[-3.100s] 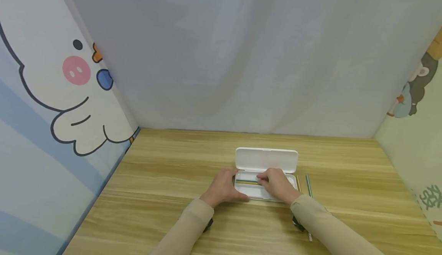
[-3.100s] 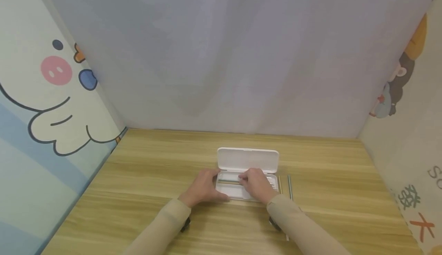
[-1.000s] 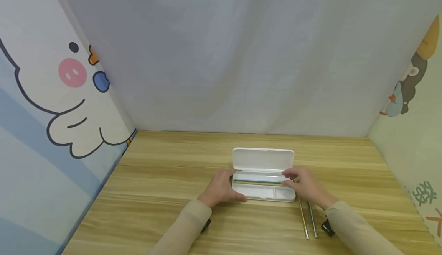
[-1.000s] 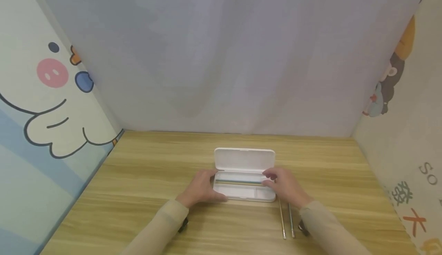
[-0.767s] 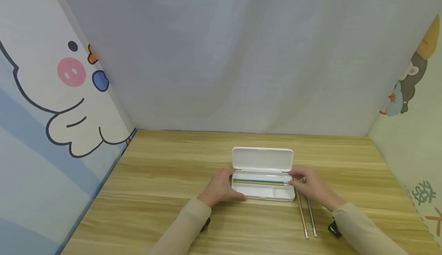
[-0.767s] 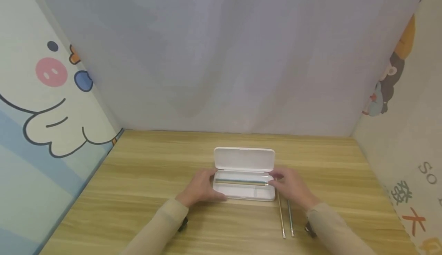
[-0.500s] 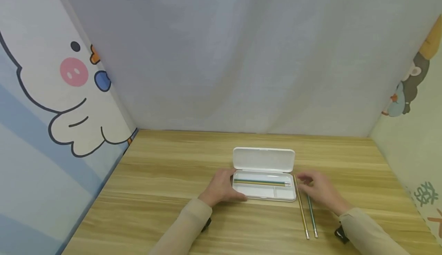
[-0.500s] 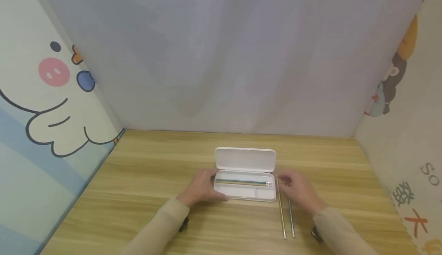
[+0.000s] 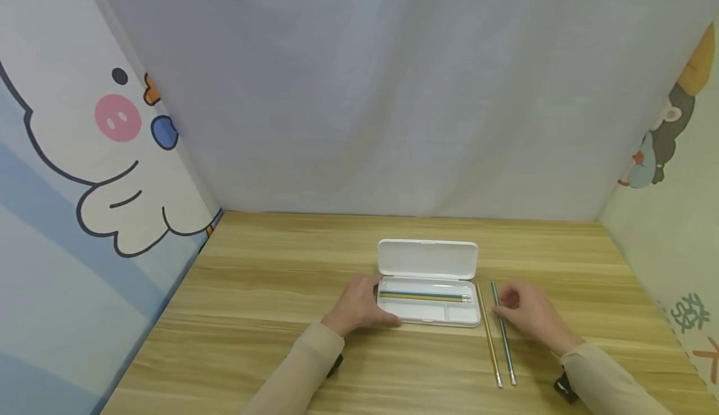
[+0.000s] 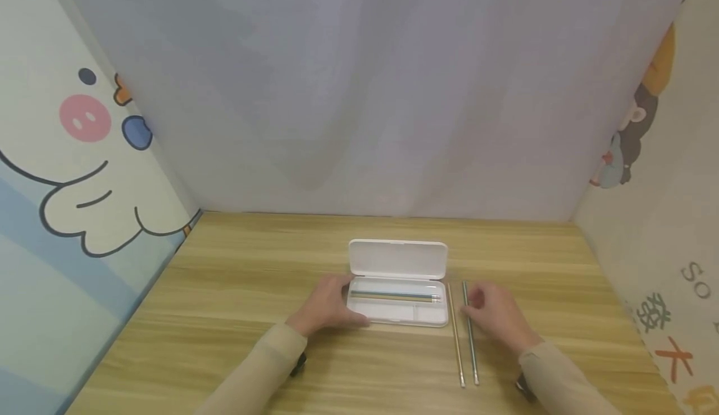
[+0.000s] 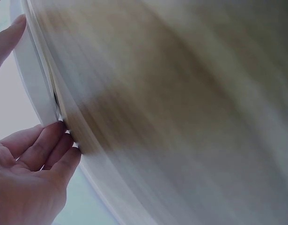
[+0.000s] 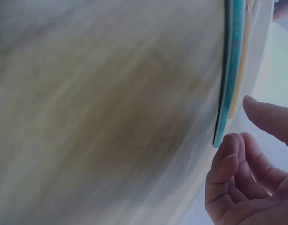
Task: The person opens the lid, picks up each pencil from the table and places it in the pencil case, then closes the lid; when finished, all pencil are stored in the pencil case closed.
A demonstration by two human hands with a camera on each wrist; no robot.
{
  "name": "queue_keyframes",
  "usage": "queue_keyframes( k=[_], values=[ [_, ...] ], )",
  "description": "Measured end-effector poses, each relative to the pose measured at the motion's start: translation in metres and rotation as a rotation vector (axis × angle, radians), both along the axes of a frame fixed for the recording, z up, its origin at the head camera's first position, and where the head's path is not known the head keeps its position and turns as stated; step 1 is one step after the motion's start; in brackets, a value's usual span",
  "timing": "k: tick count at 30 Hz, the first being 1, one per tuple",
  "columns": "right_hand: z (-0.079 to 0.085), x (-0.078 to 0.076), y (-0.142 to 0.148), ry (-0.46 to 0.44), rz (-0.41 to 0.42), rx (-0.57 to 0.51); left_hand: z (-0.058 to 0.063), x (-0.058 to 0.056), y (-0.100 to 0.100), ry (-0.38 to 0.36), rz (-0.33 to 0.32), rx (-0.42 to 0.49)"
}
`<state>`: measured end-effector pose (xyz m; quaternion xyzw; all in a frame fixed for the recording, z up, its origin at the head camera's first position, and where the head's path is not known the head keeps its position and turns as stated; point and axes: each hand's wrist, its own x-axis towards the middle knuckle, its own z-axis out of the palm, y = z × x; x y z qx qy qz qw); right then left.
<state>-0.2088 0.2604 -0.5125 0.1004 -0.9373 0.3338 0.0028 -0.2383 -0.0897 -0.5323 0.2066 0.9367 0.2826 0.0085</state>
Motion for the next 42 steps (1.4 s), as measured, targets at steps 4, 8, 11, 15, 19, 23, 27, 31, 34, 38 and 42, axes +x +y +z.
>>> queue_keyframes(
  k=[4,8,11,15,19,23,27,31,34,38,42],
  values=[
    [-0.001,0.002,0.002,-0.038,-0.012,0.017,0.0,0.0,0.0,-0.003,0.003,0.001],
    [-0.001,0.004,0.003,-0.068,-0.029,0.04,0.001,0.0,0.001,-0.003,0.01,-0.008],
    [0.0,0.006,0.002,-0.074,-0.037,0.058,0.001,-0.001,0.001,-0.004,0.012,-0.011],
    [0.0,0.008,0.0,-0.079,-0.055,0.081,0.002,-0.001,0.001,-0.005,0.012,-0.008],
    [0.001,0.007,-0.001,-0.126,-0.068,0.089,0.002,-0.001,0.001,-0.006,0.007,0.008],
    [0.003,0.007,-0.003,-0.179,-0.079,0.088,0.002,0.0,0.0,-0.004,0.002,0.007],
    [0.003,0.006,-0.003,-0.205,-0.095,0.085,0.001,0.0,0.001,-0.006,0.0,0.0],
    [0.001,0.004,-0.001,-0.219,-0.099,0.075,0.0,-0.001,0.001,-0.004,0.0,0.007],
    [0.001,0.004,0.0,-0.234,-0.105,0.063,0.0,-0.001,0.001,0.001,0.002,0.005],
    [0.004,0.004,0.001,-0.265,-0.111,0.041,0.001,0.0,0.001,0.0,0.002,0.009],
    [0.011,0.003,0.003,-0.281,-0.101,0.033,0.002,0.001,0.001,-0.009,0.002,0.012]
  ],
)
